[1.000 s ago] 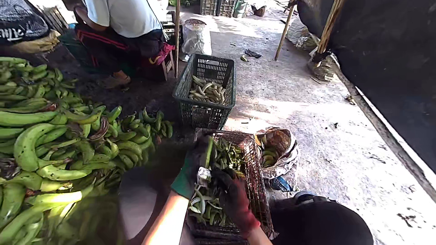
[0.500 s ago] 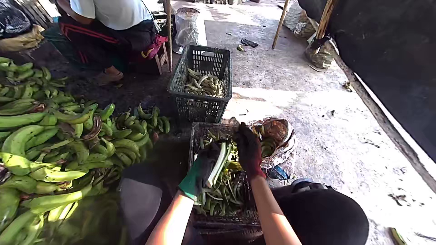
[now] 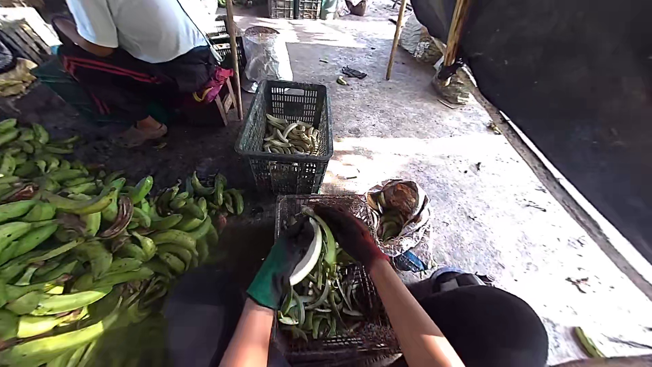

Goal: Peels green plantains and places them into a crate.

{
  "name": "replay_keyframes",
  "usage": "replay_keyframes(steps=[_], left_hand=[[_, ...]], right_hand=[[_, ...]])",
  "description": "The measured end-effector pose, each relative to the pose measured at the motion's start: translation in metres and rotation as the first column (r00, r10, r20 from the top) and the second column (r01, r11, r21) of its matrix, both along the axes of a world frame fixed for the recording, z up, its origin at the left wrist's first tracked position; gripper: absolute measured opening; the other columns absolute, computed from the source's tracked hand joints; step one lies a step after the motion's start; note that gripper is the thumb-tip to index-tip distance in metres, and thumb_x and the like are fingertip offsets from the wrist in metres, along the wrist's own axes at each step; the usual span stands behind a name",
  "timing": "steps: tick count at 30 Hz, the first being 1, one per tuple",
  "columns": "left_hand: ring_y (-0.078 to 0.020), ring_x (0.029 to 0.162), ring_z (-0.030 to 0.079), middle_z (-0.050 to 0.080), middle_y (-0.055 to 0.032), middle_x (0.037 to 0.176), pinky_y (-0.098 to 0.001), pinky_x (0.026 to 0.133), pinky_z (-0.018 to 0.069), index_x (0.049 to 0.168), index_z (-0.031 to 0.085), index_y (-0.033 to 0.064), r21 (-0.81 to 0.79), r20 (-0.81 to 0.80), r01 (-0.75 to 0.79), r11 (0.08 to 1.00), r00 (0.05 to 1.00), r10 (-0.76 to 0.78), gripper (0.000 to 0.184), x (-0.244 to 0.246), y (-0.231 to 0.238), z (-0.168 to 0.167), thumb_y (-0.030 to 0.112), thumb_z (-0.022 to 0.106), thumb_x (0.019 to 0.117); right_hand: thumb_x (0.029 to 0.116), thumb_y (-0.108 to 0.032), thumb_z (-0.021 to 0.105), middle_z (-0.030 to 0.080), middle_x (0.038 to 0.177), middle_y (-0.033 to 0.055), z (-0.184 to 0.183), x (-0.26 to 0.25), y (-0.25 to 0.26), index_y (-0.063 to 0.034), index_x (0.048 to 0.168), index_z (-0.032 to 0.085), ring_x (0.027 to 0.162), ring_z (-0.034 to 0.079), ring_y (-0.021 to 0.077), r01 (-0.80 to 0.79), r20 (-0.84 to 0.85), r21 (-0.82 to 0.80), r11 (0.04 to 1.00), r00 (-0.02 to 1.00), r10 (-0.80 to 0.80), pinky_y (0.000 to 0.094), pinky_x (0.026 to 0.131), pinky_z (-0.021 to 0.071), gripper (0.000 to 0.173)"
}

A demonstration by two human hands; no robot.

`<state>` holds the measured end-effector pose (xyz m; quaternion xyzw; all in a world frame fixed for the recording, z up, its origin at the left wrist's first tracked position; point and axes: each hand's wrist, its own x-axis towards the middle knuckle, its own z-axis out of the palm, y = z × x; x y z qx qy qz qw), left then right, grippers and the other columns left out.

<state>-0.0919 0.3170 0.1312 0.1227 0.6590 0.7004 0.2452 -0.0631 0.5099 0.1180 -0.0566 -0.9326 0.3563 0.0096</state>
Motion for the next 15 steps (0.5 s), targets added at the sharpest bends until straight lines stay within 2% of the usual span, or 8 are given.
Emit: replay_keyframes(steps=[2, 5, 7, 9, 10, 12, 14, 15], left_hand=[[0.0019, 0.075, 0.056, 0.059, 0.0056, 0.087, -0.0168, 0.071, 0.0498, 0.125, 0.059, 0.0003, 0.049, 0.015, -0.020, 0.999, 1.000, 0.019, 0.025, -0.002, -0.006, -0.008, 0.008, 0.048, 0.1033], [-0.0112, 0.084, 0.064, 0.066, -0.0075, 0.101, -0.0301, 0.076, 0.0564, 0.130, 0.056, 0.0000, 0.209, 0.265, -0.391, 0.896, 0.905, 0.333, 0.032, -0.009, 0.003, -0.021, 0.018, 0.039, 0.1098], [-0.0131, 0.069, 0.064, 0.064, -0.0066, 0.083, -0.0304, 0.063, 0.0565, 0.112, 0.058, 0.0011, 0.254, 0.433, -0.596, 0.762, 0.775, 0.461, 0.035, -0.012, 0.013, -0.023, 0.025, 0.032, 0.1116], [-0.0122, 0.062, 0.064, 0.063, -0.0044, 0.074, -0.0284, 0.057, 0.0566, 0.103, 0.057, 0.0030, 0.337, 0.505, -0.597, 0.728, 0.767, 0.395, 0.037, -0.010, 0.022, -0.026, 0.025, 0.028, 0.1114], [-0.0120, 0.062, 0.064, 0.064, -0.0040, 0.074, -0.0281, 0.056, 0.0564, 0.103, 0.058, 0.0040, 0.351, 0.515, -0.552, 0.756, 0.788, 0.337, 0.035, -0.004, 0.026, -0.026, 0.024, 0.029, 0.1109], [-0.0099, 0.065, 0.064, 0.064, -0.0034, 0.078, -0.0271, 0.058, 0.0558, 0.110, 0.060, 0.0036, 0.321, 0.461, -0.490, 0.811, 0.828, 0.318, 0.030, 0.005, 0.028, -0.020, 0.020, 0.035, 0.1104], [-0.0042, 0.065, 0.062, 0.064, -0.0018, 0.080, -0.0209, 0.058, 0.0538, 0.110, 0.060, 0.0028, 0.208, 0.362, -0.530, 0.822, 0.823, 0.439, 0.025, 0.001, 0.029, -0.004, 0.017, 0.039, 0.1095], [-0.0033, 0.076, 0.060, 0.063, -0.0046, 0.093, -0.0193, 0.068, 0.0519, 0.121, 0.058, -0.0020, 0.125, 0.263, -0.509, 0.851, 0.844, 0.466, 0.028, 0.002, 0.027, 0.001, 0.015, 0.038, 0.1102]], right_hand=[[0.1077, -0.027, 0.045, 0.067, 0.132, 0.0143, -0.005, 0.006, -0.003, -0.0140, 0.143, 0.059, 0.123, 0.063, 0.0293, 0.069, 0.039, -0.030, 0.997, 0.997, -0.068, 0.0530, 0.108, 0.0455, 0.040], [0.0954, -0.020, 0.063, 0.066, 0.132, 0.0201, -0.019, 0.041, -0.034, -0.0091, 0.136, 0.066, 0.123, 0.061, 0.0385, 0.190, -0.099, -0.043, 0.981, 0.976, -0.193, 0.0611, 0.106, 0.0447, 0.042], [0.0862, -0.020, 0.072, 0.068, 0.126, 0.0204, -0.032, 0.067, -0.058, -0.0116, 0.125, 0.074, 0.120, 0.061, 0.0440, 0.214, -0.216, -0.033, 0.976, 0.952, -0.216, 0.0664, 0.104, 0.0429, 0.040], [0.0808, -0.015, 0.072, 0.071, 0.115, 0.0193, -0.031, 0.069, -0.061, -0.0183, 0.121, 0.077, 0.109, 0.064, 0.0452, 0.228, -0.314, 0.000, 0.974, 0.924, -0.217, 0.0691, 0.094, 0.0452, 0.041], [0.0855, -0.016, 0.069, 0.070, 0.118, 0.0191, -0.025, 0.065, -0.056, -0.0227, 0.127, 0.075, 0.110, 0.064, 0.0449, 0.227, -0.275, 0.021, 0.974, 0.938, -0.213, 0.0690, 0.094, 0.0450, 0.042], [0.0915, -0.019, 0.065, 0.069, 0.120, 0.0167, -0.011, 0.057, -0.044, -0.0274, 0.132, 0.071, 0.110, 0.064, 0.0415, 0.197, -0.214, 0.072, 0.978, 0.960, -0.178, 0.0663, 0.094, 0.0456, 0.042], [0.0879, -0.021, 0.068, 0.071, 0.115, 0.0168, -0.006, 0.055, -0.048, -0.0268, 0.129, 0.073, 0.106, 0.066, 0.0423, 0.196, -0.277, 0.119, 0.973, 0.948, -0.157, 0.0670, 0.091, 0.0472, 0.042], [0.0864, -0.020, 0.069, 0.071, 0.113, 0.0179, -0.004, 0.054, -0.051, -0.0257, 0.128, 0.074, 0.105, 0.066, 0.0434, 0.198, -0.284, 0.126, 0.972, 0.946, -0.156, 0.0675, 0.090, 0.0471, 0.043]])
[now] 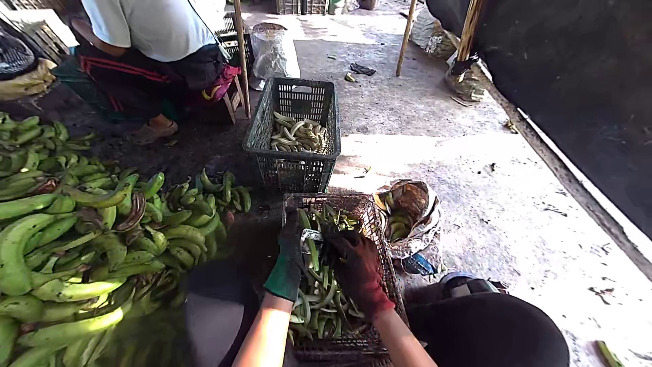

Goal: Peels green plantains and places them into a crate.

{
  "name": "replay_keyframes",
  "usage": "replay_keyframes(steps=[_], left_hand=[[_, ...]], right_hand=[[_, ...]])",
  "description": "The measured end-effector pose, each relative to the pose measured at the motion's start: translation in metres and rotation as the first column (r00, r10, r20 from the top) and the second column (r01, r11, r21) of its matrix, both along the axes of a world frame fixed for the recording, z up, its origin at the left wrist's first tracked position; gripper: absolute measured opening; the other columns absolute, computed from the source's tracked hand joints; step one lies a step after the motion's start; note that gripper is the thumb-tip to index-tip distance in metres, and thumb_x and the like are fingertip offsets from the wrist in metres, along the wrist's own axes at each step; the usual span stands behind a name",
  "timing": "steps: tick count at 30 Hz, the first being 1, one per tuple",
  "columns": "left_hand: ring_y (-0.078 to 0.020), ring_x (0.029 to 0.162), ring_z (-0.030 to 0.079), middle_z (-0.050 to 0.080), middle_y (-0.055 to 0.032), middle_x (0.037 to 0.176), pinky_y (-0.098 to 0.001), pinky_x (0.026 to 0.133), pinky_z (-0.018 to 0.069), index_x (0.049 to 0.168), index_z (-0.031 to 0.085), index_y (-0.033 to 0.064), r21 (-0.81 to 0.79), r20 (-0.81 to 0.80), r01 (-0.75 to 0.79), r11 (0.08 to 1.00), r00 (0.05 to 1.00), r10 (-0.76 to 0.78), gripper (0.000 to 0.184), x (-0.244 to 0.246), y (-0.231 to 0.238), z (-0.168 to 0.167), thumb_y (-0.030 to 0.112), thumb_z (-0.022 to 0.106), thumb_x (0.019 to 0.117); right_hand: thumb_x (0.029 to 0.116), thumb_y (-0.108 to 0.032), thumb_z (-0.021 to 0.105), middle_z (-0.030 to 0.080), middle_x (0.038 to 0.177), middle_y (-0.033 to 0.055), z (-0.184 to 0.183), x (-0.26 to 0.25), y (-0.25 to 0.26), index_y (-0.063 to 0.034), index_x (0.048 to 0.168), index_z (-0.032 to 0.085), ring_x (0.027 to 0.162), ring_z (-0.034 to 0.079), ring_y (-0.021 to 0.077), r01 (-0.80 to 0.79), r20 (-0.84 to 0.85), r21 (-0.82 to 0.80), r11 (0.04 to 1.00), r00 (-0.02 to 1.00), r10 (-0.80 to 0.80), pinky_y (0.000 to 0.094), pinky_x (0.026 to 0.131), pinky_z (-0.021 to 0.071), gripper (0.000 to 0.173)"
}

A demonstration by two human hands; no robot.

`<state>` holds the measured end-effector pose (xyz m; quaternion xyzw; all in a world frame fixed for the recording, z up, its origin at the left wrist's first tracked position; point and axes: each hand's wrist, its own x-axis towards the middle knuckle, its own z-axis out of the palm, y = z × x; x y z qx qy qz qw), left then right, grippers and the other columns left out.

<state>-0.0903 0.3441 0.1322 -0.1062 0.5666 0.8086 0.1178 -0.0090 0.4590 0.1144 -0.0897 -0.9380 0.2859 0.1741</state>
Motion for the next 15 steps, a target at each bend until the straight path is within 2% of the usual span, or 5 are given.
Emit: replay_keyframes(steps=[3, 7, 11, 13, 15], left_hand=[[-0.0080, 0.094, 0.060, 0.064, -0.0138, 0.110, -0.0241, 0.087, 0.0503, 0.130, 0.056, -0.0080, -0.325, -0.080, 0.186, 0.927, 0.972, -0.223, 0.036, 0.006, -0.003, 0.005, 0.015, 0.037, 0.1107], [-0.0067, 0.056, 0.060, 0.063, -0.0020, 0.070, -0.0231, 0.051, 0.0533, 0.108, 0.061, 0.0001, 0.000, 0.036, 0.168, 0.986, 0.985, -0.168, 0.034, 0.001, -0.007, 0.006, 0.024, 0.038, 0.1114], [-0.0082, 0.071, 0.065, 0.066, -0.0034, 0.086, -0.0246, 0.063, 0.0573, 0.120, 0.057, 0.0035, 0.318, 0.015, 0.096, 0.943, 0.994, -0.106, 0.036, -0.018, -0.022, -0.023, 0.026, 0.030, 0.1122], [-0.0080, 0.066, 0.065, 0.066, -0.0032, 0.078, -0.0234, 0.058, 0.0568, 0.107, 0.059, 0.0045, 0.385, 0.066, 0.107, 0.917, 0.988, -0.143, 0.037, -0.017, -0.019, -0.021, 0.025, 0.029, 0.1119], [-0.0075, 0.062, 0.064, 0.065, -0.0021, 0.075, -0.0230, 0.055, 0.0554, 0.106, 0.060, 0.0064, 0.394, 0.085, 0.188, 0.900, 0.967, -0.239, 0.037, -0.008, -0.016, -0.020, 0.026, 0.030, 0.1115]], right_hand=[[0.1017, -0.023, 0.054, 0.069, 0.124, 0.0151, 0.016, -0.022, 0.014, -0.0291, 0.144, 0.061, 0.112, 0.066, 0.0363, 0.014, 0.301, -0.106, 0.994, 0.954, 0.018, 0.0609, 0.095, 0.0500, 0.043], [0.1086, -0.029, 0.041, 0.067, 0.132, 0.0101, 0.007, -0.026, 0.032, -0.0210, 0.147, 0.056, 0.120, 0.065, 0.0266, 0.078, 0.323, -0.260, 0.962, 0.946, 0.011, 0.0522, 0.104, 0.0491, 0.042], [0.0941, -0.021, 0.062, 0.072, 0.114, 0.0146, -0.015, 0.019, -0.006, -0.0235, 0.133, 0.070, 0.101, 0.069, 0.0358, -0.069, 0.061, -0.101, 0.992, 0.995, 0.075, 0.0615, 0.087, 0.0536, 0.040], [0.0888, -0.026, 0.064, 0.073, 0.108, 0.0122, -0.026, 0.018, -0.015, -0.0268, 0.124, 0.075, 0.097, 0.070, 0.0361, -0.106, -0.099, -0.017, 0.994, 0.990, 0.104, 0.0622, 0.082, 0.0529, 0.037], [0.0937, -0.020, 0.061, 0.071, 0.114, 0.0177, -0.020, -0.006, -0.008, -0.0212, 0.133, 0.070, 0.103, 0.068, 0.0391, -0.051, 0.011, -0.128, 0.990, 0.999, 0.053, 0.0626, 0.088, 0.0519, 0.040]])
